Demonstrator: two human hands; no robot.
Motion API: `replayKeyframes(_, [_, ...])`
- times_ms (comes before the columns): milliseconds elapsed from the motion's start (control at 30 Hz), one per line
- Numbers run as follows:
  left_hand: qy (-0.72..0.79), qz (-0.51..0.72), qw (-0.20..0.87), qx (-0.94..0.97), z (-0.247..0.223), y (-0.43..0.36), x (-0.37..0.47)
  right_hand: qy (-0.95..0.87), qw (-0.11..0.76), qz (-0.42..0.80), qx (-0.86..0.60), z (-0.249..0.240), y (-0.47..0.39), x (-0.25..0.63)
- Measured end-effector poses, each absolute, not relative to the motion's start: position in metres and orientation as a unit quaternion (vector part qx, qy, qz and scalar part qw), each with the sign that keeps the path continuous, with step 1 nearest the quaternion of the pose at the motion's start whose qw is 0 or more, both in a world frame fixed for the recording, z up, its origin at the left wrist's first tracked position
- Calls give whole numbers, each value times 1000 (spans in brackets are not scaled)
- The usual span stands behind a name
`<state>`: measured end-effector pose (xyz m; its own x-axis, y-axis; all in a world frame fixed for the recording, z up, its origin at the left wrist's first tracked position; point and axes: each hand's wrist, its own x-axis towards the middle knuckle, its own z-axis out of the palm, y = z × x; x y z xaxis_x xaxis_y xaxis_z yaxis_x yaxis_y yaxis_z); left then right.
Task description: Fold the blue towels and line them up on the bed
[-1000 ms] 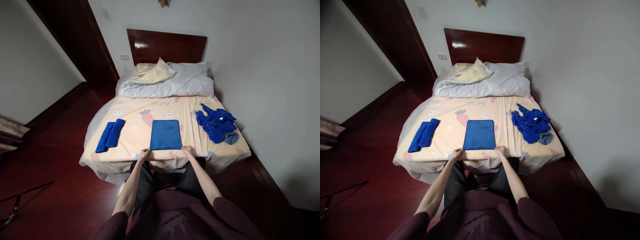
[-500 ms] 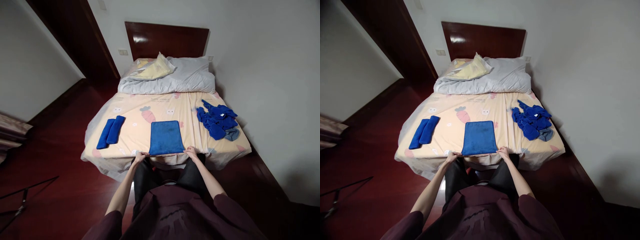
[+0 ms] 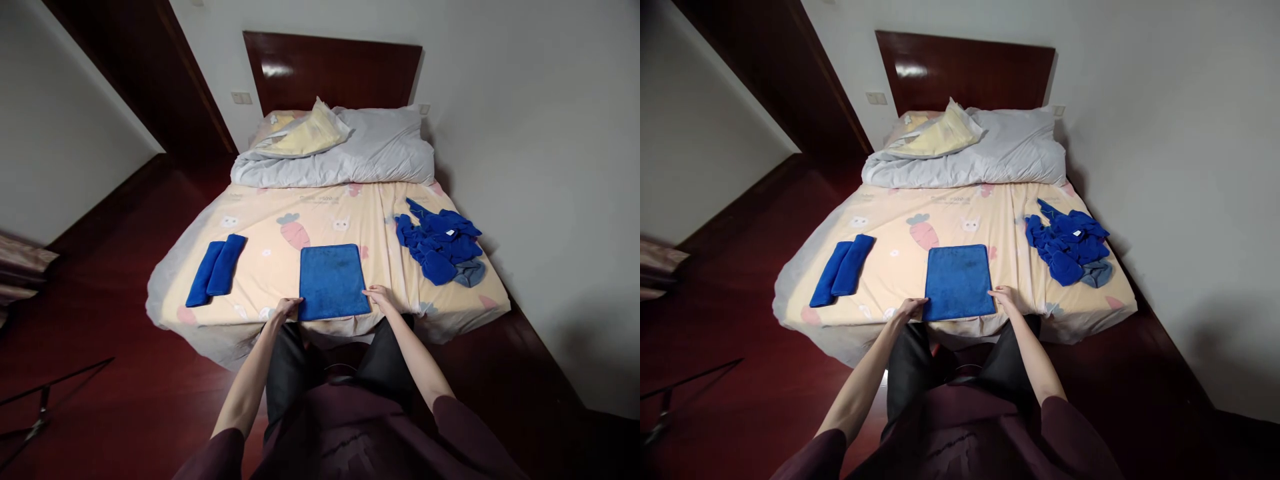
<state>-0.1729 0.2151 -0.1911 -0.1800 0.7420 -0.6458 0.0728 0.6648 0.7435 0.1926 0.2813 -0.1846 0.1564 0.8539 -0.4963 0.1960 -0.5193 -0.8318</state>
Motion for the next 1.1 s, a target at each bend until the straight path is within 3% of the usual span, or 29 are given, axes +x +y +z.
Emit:
replayKeyframes(500, [709,336,585,203,-200,349,-204,-362,297,495,-732,-204,420,167])
replayKeyframes(733, [714,363,567,194,-201,409,-208,-348,331,508,-715,-214,483,145])
replayKeyframes(1100, [737,400,499,217,-213,446,-204,-356,361,478,-717,-224,515,139])
